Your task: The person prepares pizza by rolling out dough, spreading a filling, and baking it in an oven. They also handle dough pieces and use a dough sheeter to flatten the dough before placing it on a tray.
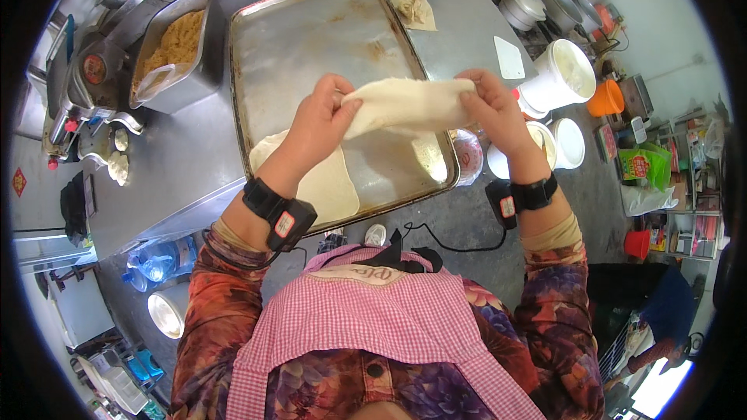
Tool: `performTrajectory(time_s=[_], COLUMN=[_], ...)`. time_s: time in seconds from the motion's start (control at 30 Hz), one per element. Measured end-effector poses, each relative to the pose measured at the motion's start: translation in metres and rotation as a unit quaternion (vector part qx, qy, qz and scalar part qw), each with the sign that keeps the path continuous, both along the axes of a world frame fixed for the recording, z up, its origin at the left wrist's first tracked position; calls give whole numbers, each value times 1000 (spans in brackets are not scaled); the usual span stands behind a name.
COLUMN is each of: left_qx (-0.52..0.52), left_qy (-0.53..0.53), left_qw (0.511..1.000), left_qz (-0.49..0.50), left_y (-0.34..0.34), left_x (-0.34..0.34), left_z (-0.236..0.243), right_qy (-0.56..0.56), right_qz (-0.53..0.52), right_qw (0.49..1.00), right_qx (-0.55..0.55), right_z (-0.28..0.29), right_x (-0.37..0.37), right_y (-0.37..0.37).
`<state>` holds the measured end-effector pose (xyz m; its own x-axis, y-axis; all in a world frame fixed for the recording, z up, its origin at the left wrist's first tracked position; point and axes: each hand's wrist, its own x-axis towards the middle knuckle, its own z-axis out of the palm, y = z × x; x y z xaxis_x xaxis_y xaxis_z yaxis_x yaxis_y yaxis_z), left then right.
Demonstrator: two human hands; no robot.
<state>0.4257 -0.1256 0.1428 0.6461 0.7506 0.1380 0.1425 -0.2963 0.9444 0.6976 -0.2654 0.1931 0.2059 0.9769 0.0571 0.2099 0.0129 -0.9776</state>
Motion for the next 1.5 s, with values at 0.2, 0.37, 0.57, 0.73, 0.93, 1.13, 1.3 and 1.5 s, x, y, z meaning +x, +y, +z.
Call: performTrajectory(time_s=[0.2, 0.37, 0.57, 0.73, 0.93, 1.13, 1.3, 1.5], left_qx=[282, 133, 271, 301, -40, 109, 298, 312], left_qy=[132, 150, 230, 232, 199, 306, 188, 76], left_qw=[928, 958, 934, 923, 973, 943, 936, 897], left_qz=[-205, -206, 28, 59, 106, 71, 16, -305], left_y=[-45, -51, -7, -8, 35, 40, 16, -42], left_x=[-14, -24, 8, 45, 23, 6, -4, -16], left_z=[-34, -48, -65, -83, -72, -81, -72, -68], right_qy=[-363, -426, -385, -374, -378, -532, -514, -564], right_qz=[156, 222, 162, 192, 198, 79, 124, 30], right_qw=[917, 873, 905, 907, 904, 843, 825, 820], right_qx=[-44, -88, -78, -35, 2, 1, -198, -94], right_z=[-48, -67, -60, -77, -89, -98, -105, -101], right_x=[-18, -25, -47, -73, -74, -74, -60, -52], right_y=[-53, -66, -49, -42, -33, -10, 2, 22])
